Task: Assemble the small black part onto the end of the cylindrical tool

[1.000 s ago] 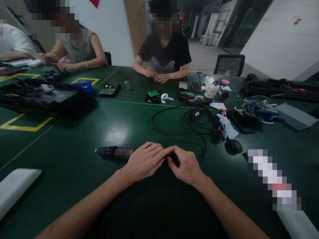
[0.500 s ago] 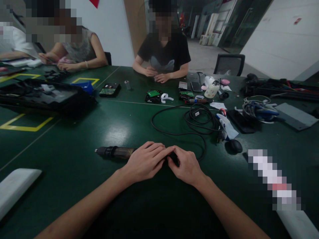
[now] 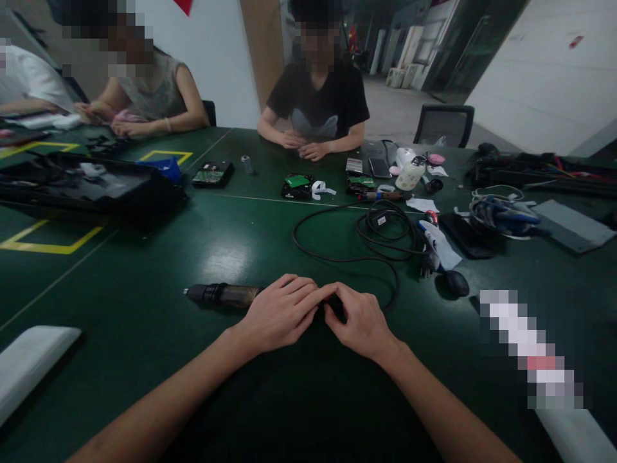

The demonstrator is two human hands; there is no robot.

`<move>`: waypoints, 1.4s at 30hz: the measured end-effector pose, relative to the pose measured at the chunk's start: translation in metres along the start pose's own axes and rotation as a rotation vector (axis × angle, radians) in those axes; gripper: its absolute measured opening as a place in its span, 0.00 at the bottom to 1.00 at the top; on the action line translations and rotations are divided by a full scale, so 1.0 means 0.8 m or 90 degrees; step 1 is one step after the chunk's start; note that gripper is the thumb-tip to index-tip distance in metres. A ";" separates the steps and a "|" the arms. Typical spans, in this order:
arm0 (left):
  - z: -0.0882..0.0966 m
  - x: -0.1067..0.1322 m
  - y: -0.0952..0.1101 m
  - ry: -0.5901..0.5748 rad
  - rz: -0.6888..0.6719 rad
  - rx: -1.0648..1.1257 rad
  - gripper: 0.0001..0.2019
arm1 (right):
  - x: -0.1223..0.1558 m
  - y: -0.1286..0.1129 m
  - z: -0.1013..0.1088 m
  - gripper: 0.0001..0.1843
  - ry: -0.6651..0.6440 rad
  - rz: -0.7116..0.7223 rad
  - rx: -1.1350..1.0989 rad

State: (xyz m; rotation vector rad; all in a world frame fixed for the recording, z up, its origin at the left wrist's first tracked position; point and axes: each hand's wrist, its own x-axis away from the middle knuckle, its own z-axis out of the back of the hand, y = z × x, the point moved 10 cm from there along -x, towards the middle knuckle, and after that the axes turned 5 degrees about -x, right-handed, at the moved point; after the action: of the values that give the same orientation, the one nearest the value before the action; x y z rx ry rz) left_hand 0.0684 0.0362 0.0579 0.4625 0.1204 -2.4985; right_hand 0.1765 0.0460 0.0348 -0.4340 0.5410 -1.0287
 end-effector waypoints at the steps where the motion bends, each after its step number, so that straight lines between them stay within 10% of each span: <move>1: 0.000 0.000 0.000 0.004 0.001 -0.007 0.27 | 0.000 0.000 0.000 0.03 0.001 0.000 -0.001; 42: -0.003 0.002 0.000 -0.010 0.000 -0.011 0.29 | -0.002 -0.002 0.002 0.05 -0.010 -0.003 -0.024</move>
State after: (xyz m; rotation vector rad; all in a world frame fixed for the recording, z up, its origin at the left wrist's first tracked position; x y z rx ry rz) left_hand 0.0679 0.0357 0.0552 0.4355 0.1353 -2.4986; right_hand 0.1758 0.0472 0.0372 -0.4771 0.5465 -1.0197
